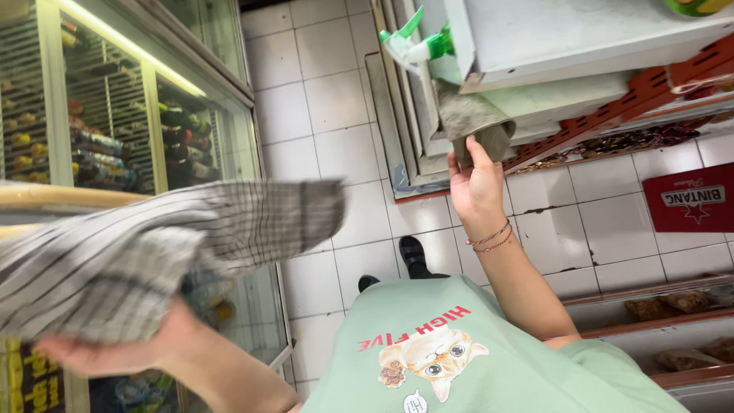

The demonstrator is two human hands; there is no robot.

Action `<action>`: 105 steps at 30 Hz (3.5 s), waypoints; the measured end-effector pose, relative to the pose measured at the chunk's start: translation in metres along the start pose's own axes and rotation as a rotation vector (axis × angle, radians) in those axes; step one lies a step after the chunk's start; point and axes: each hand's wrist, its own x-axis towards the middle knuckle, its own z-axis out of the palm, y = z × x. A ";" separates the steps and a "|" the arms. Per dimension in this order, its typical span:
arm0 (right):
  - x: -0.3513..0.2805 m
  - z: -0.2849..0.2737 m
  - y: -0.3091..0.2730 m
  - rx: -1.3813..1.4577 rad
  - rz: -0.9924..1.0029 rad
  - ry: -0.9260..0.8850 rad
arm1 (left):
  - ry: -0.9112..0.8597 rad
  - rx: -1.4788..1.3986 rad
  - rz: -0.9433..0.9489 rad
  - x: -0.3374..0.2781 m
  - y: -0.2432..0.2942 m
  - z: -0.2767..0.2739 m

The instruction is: The person cleans the glass door of a commercial refrigerator using a cloth and a spray bottle. They wipe the surface repeatedly, spray cleaner, and continue wiping different sections of the door.

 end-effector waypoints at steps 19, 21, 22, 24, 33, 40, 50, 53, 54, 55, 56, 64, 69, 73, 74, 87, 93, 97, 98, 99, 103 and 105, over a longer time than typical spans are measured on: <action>-0.016 -0.029 0.043 -0.244 0.180 -0.040 | -0.047 0.022 -0.670 -0.048 -0.072 -0.019; -0.036 -0.024 0.049 -0.333 0.205 -0.134 | -0.112 -0.020 -0.696 -0.048 -0.066 -0.019; -0.051 -0.018 0.055 -0.432 0.183 -0.216 | -0.170 -0.056 -0.721 -0.049 -0.062 -0.020; -0.078 0.002 0.066 -0.855 -0.154 -0.482 | -0.327 -0.127 -0.769 -0.049 -0.057 -0.025; -0.133 0.084 0.074 -1.445 -0.199 -1.330 | -0.432 -0.272 -0.711 -0.026 -0.044 -0.075; -0.149 0.064 0.130 -0.868 0.340 -1.316 | -0.058 -0.356 -0.778 0.005 -0.033 -0.095; -0.188 0.096 0.186 -0.874 0.414 -1.360 | -0.139 0.039 -0.802 -0.095 0.006 -0.170; -0.204 0.114 0.196 -0.915 0.421 -1.354 | -0.042 0.359 -0.592 -0.092 0.037 -0.167; -0.209 0.120 0.200 -0.910 0.376 -1.361 | -0.015 0.483 -0.557 -0.089 0.051 -0.160; -0.215 0.126 0.206 -0.903 0.331 -1.368 | 0.013 0.607 -0.524 -0.085 0.066 -0.153; -0.221 0.130 0.213 -0.893 0.288 -1.377 | 0.045 0.733 -0.491 -0.080 0.082 -0.146; -0.252 0.171 0.260 -0.893 0.227 -1.634 | -0.021 1.692 0.669 -0.046 0.168 -0.084; -0.249 0.194 0.294 -1.097 -0.066 -1.668 | -0.109 1.388 -0.301 -0.018 0.149 -0.111; -0.219 0.192 0.318 -0.904 -0.184 -1.610 | 0.008 1.497 -0.272 -0.004 0.124 -0.137; -0.212 0.186 0.326 -0.892 -0.205 -1.562 | 0.031 1.536 -0.280 -0.002 0.120 -0.139; -0.186 0.192 0.329 -0.476 1.534 -0.909 | -0.258 1.303 -0.216 -0.014 0.050 -0.035; -0.193 0.239 0.307 -0.202 1.431 -1.196 | 0.132 1.355 0.154 0.035 0.091 -0.089; -0.186 0.253 0.319 -0.064 1.499 -1.200 | 0.265 1.035 -0.132 0.037 0.081 -0.139; -0.185 0.256 0.325 -0.162 1.470 -1.167 | 0.272 0.805 -0.240 0.038 0.069 -0.149; -0.184 0.262 0.334 -0.258 1.439 -1.134 | 0.276 0.572 -0.341 0.039 0.057 -0.158; -0.197 0.284 0.358 -0.525 1.148 -1.344 | 0.302 0.060 -0.367 0.022 0.024 -0.161; -0.213 0.293 0.360 -0.636 0.527 -1.711 | -0.116 0.108 -0.113 0.012 0.025 -0.144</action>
